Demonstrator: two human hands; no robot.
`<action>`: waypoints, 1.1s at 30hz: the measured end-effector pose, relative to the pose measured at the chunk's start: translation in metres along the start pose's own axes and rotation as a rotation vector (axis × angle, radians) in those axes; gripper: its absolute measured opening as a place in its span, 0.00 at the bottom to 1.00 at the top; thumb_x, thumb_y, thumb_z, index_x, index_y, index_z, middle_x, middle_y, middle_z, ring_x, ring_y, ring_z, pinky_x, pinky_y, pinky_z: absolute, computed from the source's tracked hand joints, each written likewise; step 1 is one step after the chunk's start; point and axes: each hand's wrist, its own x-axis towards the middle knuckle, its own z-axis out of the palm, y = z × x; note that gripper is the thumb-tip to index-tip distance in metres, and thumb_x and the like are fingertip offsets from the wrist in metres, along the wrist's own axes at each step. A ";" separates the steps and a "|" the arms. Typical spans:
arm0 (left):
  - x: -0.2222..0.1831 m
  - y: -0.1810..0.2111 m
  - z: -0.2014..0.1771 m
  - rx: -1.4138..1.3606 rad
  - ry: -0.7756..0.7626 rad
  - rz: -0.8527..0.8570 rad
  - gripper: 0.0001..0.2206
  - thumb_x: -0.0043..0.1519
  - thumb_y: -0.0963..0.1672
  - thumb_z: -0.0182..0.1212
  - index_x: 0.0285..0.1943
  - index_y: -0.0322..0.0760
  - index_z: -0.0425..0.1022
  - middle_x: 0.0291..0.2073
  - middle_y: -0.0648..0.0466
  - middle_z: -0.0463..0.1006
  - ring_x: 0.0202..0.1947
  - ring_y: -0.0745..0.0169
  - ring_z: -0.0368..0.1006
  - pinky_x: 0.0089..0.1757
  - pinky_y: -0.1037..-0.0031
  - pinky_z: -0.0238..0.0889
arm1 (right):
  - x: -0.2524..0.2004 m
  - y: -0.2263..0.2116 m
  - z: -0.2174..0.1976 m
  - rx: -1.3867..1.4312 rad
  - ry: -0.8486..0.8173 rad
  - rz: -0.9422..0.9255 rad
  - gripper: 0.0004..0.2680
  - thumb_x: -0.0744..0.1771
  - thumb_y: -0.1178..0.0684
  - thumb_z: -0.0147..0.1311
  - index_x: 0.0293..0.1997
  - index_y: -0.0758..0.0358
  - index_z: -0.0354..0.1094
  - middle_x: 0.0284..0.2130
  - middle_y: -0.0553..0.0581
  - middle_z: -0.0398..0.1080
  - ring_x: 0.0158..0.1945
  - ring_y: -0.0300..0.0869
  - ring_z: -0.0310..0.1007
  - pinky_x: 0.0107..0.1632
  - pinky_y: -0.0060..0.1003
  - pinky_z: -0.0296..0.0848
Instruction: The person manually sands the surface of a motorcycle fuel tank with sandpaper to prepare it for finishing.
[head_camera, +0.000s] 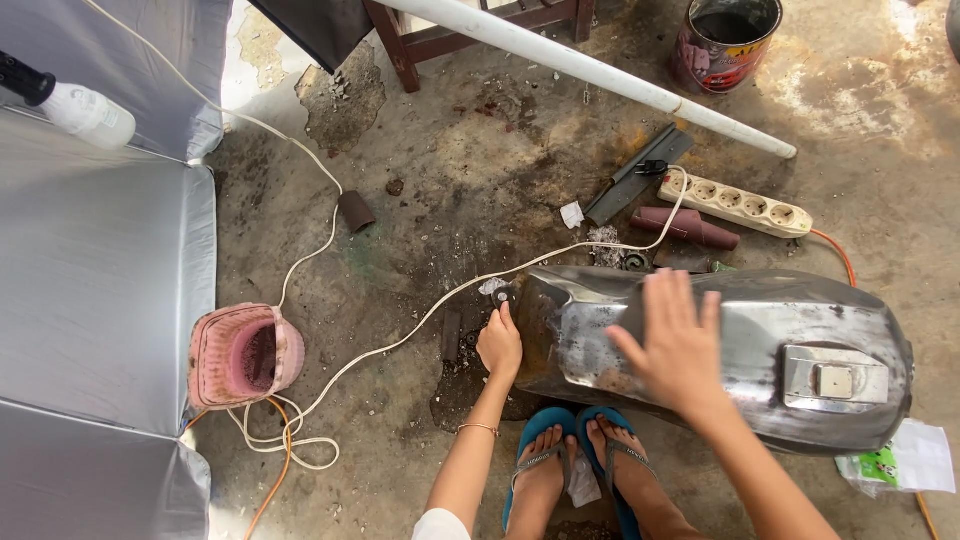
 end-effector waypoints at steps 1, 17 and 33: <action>-0.001 0.001 -0.001 0.001 0.001 -0.003 0.28 0.71 0.58 0.36 0.31 0.38 0.70 0.23 0.35 0.79 0.31 0.33 0.80 0.35 0.49 0.71 | 0.001 -0.016 0.005 0.002 -0.001 -0.003 0.33 0.68 0.24 0.39 0.74 0.64 0.57 0.73 0.66 0.59 0.79 0.54 0.51 0.76 0.64 0.41; -0.001 0.004 -0.005 -0.019 -0.013 0.001 0.28 0.72 0.57 0.37 0.31 0.37 0.70 0.24 0.35 0.79 0.32 0.32 0.80 0.35 0.49 0.71 | 0.003 0.061 0.013 0.099 -0.273 0.235 0.37 0.69 0.19 0.27 0.78 0.63 0.48 0.76 0.65 0.50 0.80 0.53 0.42 0.77 0.65 0.34; -0.001 0.002 -0.009 -0.063 -0.066 -0.003 0.28 0.72 0.57 0.36 0.32 0.35 0.71 0.26 0.33 0.79 0.34 0.29 0.79 0.37 0.47 0.70 | -0.014 -0.069 0.012 0.064 0.116 -0.282 0.32 0.67 0.27 0.44 0.73 0.64 0.56 0.74 0.65 0.54 0.79 0.53 0.46 0.76 0.60 0.39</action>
